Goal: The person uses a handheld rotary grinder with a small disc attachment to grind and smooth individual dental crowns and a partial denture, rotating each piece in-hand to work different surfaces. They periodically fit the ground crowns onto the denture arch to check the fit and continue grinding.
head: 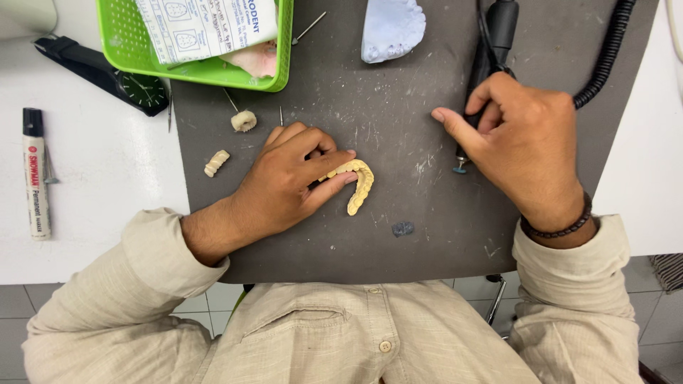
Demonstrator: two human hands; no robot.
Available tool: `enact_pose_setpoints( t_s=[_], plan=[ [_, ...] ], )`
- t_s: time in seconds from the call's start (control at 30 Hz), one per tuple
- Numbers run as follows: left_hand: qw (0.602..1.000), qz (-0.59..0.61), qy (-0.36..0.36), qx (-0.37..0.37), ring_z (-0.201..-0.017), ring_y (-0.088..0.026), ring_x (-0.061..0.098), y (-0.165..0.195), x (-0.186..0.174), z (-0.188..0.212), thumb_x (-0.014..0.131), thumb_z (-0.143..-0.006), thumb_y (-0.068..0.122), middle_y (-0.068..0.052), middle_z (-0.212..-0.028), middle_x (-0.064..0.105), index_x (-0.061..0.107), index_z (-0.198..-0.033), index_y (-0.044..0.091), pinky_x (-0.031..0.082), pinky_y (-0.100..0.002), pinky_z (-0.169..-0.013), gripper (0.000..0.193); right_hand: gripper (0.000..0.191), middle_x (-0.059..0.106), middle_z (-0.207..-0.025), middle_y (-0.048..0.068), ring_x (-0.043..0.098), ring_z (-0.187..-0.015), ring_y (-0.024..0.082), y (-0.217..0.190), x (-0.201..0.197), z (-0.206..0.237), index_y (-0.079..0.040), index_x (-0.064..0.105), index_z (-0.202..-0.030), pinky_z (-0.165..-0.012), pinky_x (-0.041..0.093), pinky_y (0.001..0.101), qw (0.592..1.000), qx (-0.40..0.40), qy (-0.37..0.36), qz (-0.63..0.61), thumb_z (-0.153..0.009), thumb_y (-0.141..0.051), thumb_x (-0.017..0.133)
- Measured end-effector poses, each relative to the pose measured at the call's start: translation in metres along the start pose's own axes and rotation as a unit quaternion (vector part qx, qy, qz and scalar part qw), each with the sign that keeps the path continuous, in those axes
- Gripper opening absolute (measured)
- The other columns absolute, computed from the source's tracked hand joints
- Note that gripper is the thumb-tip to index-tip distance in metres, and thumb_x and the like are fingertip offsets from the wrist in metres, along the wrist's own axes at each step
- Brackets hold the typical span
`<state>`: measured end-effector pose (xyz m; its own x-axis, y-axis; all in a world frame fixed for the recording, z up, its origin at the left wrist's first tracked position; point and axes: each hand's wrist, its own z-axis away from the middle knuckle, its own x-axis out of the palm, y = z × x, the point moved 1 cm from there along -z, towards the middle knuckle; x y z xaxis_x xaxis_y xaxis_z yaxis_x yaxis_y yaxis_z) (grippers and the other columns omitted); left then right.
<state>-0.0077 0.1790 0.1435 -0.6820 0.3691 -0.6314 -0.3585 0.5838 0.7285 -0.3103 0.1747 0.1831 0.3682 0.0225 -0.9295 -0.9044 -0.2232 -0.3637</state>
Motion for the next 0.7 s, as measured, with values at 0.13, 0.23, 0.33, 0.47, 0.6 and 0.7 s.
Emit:
enact_pose_setpoints(
  t_s=[0.13, 0.23, 0.33, 0.47, 0.6, 0.7],
  plan=[
    [1.0, 0.005, 0.005, 0.003, -0.09, -0.017, 0.056, -0.002, -0.003, 0.002, 0.084, -0.095, 0.022, -0.001, -0.099, 0.063, 0.076, -0.117, 0.009, 0.043, -0.034, -0.08, 0.026, 0.059, 0.062, -0.06, 0.007, 0.063, -0.052, 0.018, -0.001, -0.007, 0.0, 0.003, 0.053, -0.102, -0.041, 0.051, 0.0261, 0.999, 0.018, -0.005, 0.029, -0.081, -0.027, 0.099],
    [1.0, 0.004, 0.003, 0.01, -0.09, -0.018, 0.056, -0.002, -0.003, 0.002, 0.084, -0.095, 0.022, -0.002, -0.099, 0.063, 0.076, -0.117, 0.008, 0.043, -0.034, -0.079, 0.027, 0.063, 0.06, -0.058, 0.01, 0.064, -0.051, 0.02, 0.001, -0.007, 0.0, 0.003, 0.045, -0.116, -0.039, 0.049, 0.0285, 0.999, 0.014, -0.044, 0.0, -0.085, -0.019, 0.095],
    [1.0, -0.003, -0.002, 0.018, -0.089, -0.018, 0.055, -0.002, -0.002, 0.003, 0.085, -0.094, 0.022, -0.002, -0.099, 0.063, 0.076, -0.117, 0.007, 0.042, -0.034, -0.078, 0.029, 0.053, 0.061, -0.058, 0.009, 0.065, -0.052, 0.015, 0.008, -0.008, -0.005, 0.001, 0.044, -0.124, -0.048, 0.045, 0.0279, 0.994, 0.054, -0.086, -0.04, -0.102, -0.013, 0.09],
    [1.0, -0.004, -0.004, 0.021, -0.09, -0.018, 0.057, -0.003, -0.002, 0.004, 0.086, -0.093, 0.021, -0.003, -0.099, 0.064, 0.076, -0.118, 0.007, 0.043, -0.034, -0.079, 0.03, 0.053, 0.062, -0.067, 0.007, 0.059, -0.052, 0.013, 0.017, -0.016, -0.005, -0.003, 0.039, -0.131, -0.044, 0.038, 0.0221, 0.956, 0.126, -0.05, -0.26, -0.099, -0.009, 0.082],
    [1.0, 0.011, 0.002, 0.026, -0.096, -0.017, 0.061, -0.003, -0.003, 0.001, 0.086, -0.092, 0.02, -0.001, -0.103, 0.069, 0.075, -0.119, 0.006, 0.046, -0.034, -0.083, 0.033, 0.059, 0.068, -0.076, 0.004, 0.053, -0.044, 0.007, 0.023, -0.015, -0.005, -0.011, 0.047, -0.142, -0.037, 0.038, 0.0163, 0.787, 0.148, -0.039, -0.597, -0.093, -0.019, 0.079],
    [0.999, 0.02, 0.0, 0.026, -0.096, -0.017, 0.062, -0.002, -0.004, 0.001, 0.087, -0.091, 0.018, -0.001, -0.103, 0.07, 0.075, -0.118, 0.006, 0.048, -0.034, -0.085, 0.032, 0.062, 0.069, -0.077, 0.006, 0.054, -0.044, 0.008, 0.029, -0.011, 0.0, -0.009, 0.052, -0.145, -0.039, 0.044, 0.0171, 0.64, 0.091, -0.05, -0.762, -0.092, -0.026, 0.079]
  ],
)
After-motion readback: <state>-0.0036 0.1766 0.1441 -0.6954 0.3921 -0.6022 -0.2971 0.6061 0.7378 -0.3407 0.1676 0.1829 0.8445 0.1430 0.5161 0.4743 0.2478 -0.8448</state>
